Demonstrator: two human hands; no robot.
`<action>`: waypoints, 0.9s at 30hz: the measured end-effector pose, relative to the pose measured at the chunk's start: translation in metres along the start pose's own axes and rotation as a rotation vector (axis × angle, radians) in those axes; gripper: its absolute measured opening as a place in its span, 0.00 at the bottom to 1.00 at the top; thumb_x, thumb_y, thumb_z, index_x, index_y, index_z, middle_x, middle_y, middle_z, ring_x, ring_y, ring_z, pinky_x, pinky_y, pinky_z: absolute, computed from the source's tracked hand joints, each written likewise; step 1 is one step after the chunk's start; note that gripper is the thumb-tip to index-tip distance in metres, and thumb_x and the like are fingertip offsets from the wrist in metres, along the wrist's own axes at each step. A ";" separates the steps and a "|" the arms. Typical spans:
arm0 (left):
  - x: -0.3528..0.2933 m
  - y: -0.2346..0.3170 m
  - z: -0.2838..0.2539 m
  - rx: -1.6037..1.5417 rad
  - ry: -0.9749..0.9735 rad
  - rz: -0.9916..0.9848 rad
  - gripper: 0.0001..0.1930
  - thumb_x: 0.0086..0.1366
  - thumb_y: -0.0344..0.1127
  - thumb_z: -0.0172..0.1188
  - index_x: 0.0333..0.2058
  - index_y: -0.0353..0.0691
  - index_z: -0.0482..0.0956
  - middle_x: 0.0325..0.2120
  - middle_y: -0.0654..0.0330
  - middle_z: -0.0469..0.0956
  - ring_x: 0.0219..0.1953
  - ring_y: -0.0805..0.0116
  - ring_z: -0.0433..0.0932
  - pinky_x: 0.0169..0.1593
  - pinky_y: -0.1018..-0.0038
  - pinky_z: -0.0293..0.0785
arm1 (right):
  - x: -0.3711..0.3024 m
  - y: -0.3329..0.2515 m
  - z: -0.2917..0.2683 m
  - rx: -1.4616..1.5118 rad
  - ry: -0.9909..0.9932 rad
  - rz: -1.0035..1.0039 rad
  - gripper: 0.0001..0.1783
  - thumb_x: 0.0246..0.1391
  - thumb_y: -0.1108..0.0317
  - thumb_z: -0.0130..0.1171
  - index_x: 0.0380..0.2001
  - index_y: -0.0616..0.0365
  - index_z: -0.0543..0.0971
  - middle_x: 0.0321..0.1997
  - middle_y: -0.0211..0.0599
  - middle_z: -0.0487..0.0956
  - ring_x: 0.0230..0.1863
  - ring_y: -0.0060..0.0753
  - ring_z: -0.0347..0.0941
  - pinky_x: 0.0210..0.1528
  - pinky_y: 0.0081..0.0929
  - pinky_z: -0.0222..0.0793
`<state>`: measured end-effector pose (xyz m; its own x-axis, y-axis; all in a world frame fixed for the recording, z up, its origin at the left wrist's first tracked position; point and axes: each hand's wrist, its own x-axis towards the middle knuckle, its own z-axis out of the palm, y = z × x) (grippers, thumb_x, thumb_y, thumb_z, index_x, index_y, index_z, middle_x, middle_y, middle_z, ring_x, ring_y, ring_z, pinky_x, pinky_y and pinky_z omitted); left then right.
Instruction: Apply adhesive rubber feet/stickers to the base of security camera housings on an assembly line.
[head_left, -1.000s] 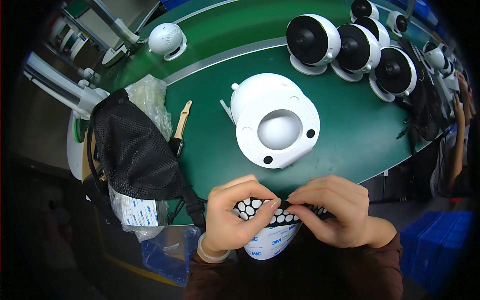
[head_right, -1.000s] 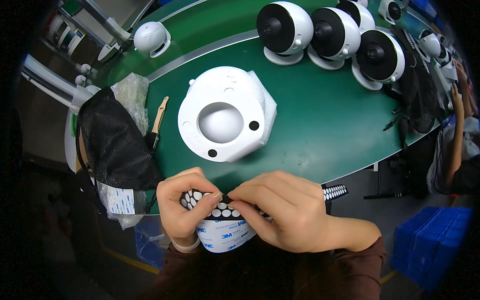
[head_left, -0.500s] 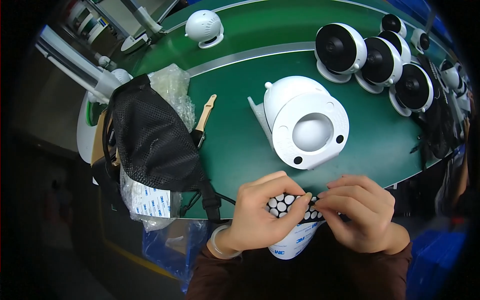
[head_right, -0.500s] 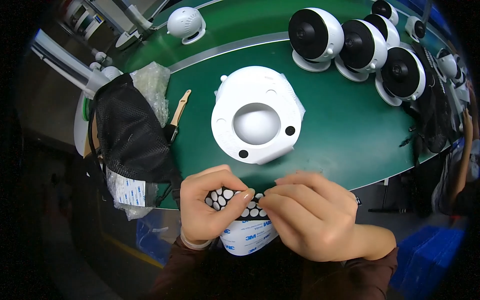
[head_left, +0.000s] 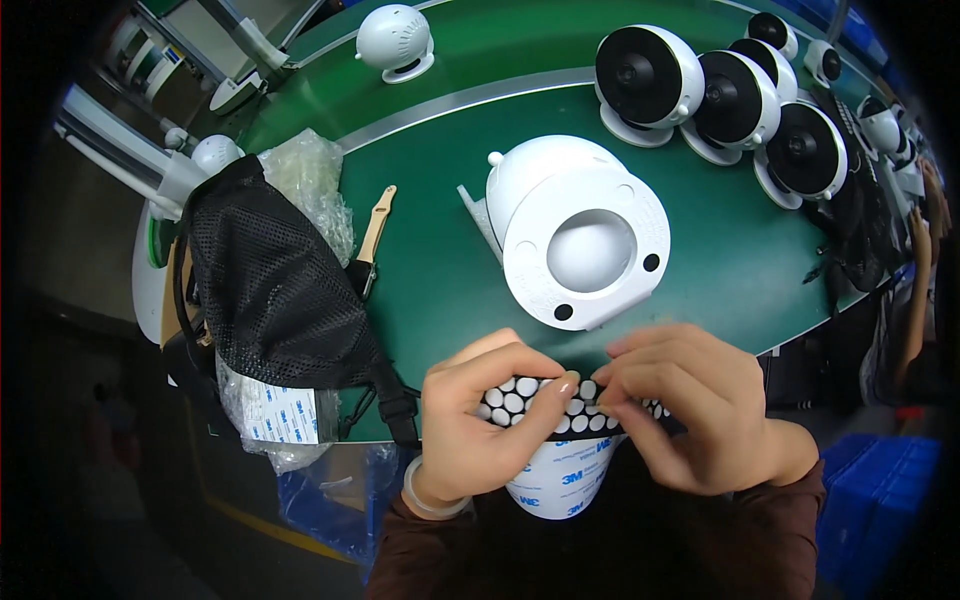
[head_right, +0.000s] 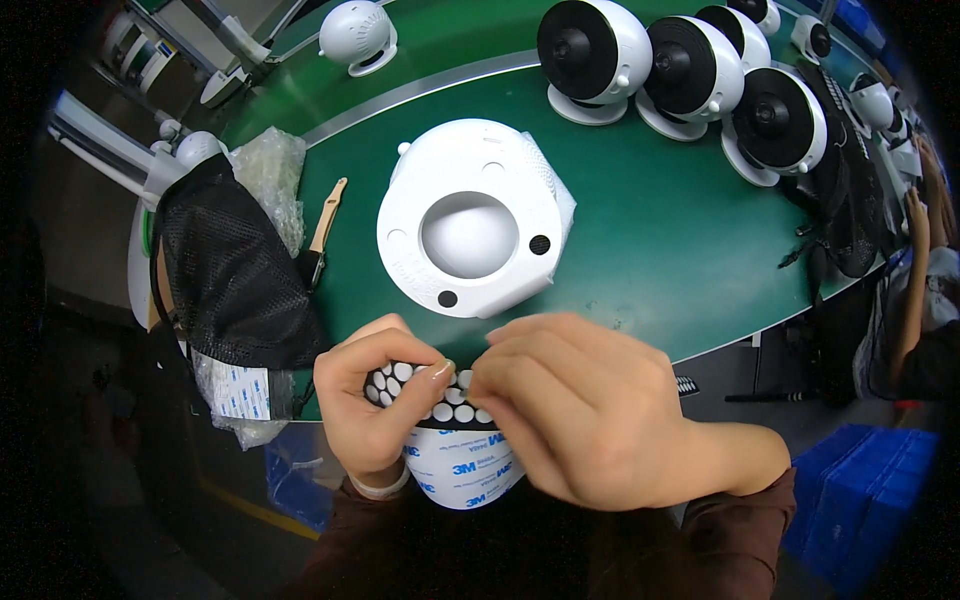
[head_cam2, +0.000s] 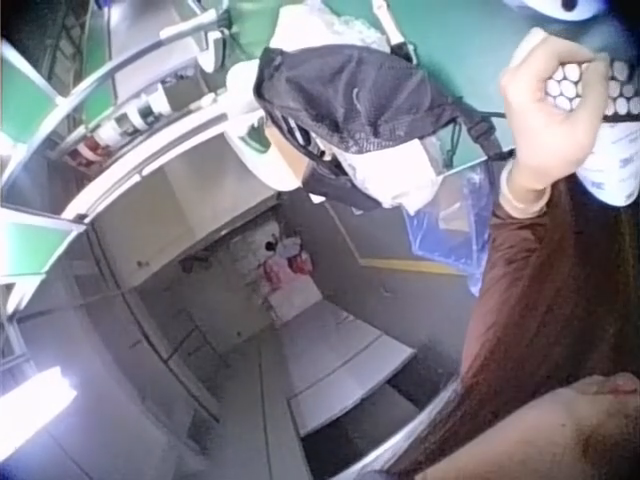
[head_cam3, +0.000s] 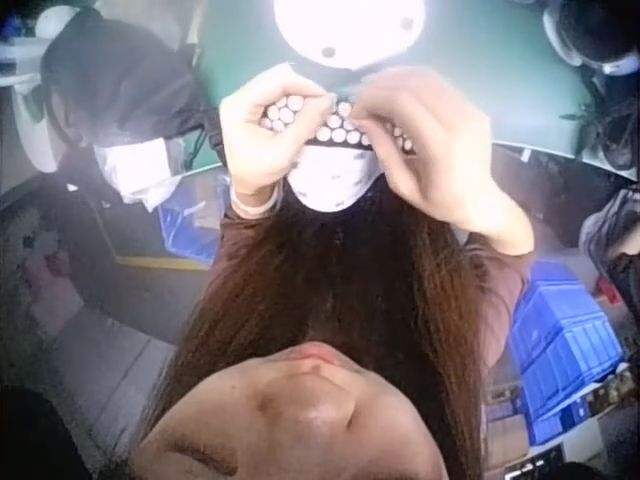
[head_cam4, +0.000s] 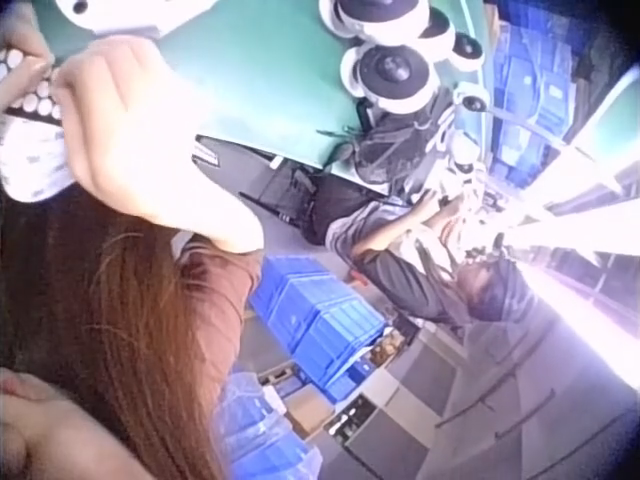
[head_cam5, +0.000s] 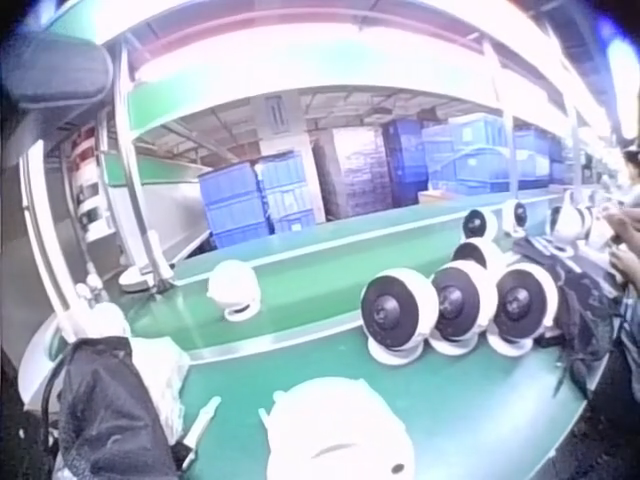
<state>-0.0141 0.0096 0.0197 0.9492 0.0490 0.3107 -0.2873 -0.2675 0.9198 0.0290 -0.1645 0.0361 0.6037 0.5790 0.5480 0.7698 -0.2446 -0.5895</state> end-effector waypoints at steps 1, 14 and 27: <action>0.000 -0.005 -0.001 0.013 0.020 0.012 0.04 0.46 0.20 0.61 0.23 0.31 0.77 0.17 0.61 0.71 0.20 0.77 0.69 0.22 0.83 0.61 | 0.001 -0.003 -0.002 -0.001 0.014 -0.016 0.09 0.35 0.79 0.60 0.25 0.61 0.75 0.27 0.37 0.76 0.31 0.40 0.75 0.31 0.26 0.72; 0.010 -0.015 -0.002 -0.113 0.052 0.018 0.03 0.47 0.18 0.58 0.23 0.30 0.75 0.25 0.56 0.76 0.27 0.71 0.75 0.32 0.81 0.69 | 0.060 0.019 0.012 -0.110 0.137 0.027 0.03 0.39 0.76 0.60 0.22 0.60 0.76 0.44 0.40 0.77 0.32 0.22 0.71 0.25 0.14 0.60; 0.010 -0.019 -0.003 -0.121 0.042 0.038 0.04 0.47 0.18 0.57 0.25 0.30 0.75 0.27 0.55 0.76 0.29 0.69 0.76 0.33 0.79 0.70 | 0.061 0.014 0.013 -0.151 0.090 0.062 0.04 0.38 0.76 0.61 0.22 0.61 0.76 0.46 0.43 0.75 0.39 0.26 0.71 0.32 0.14 0.61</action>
<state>0.0008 0.0178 0.0062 0.9317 0.0823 0.3537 -0.3391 -0.1519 0.9284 0.0739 -0.1226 0.0529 0.6616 0.4889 0.5685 0.7490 -0.3951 -0.5319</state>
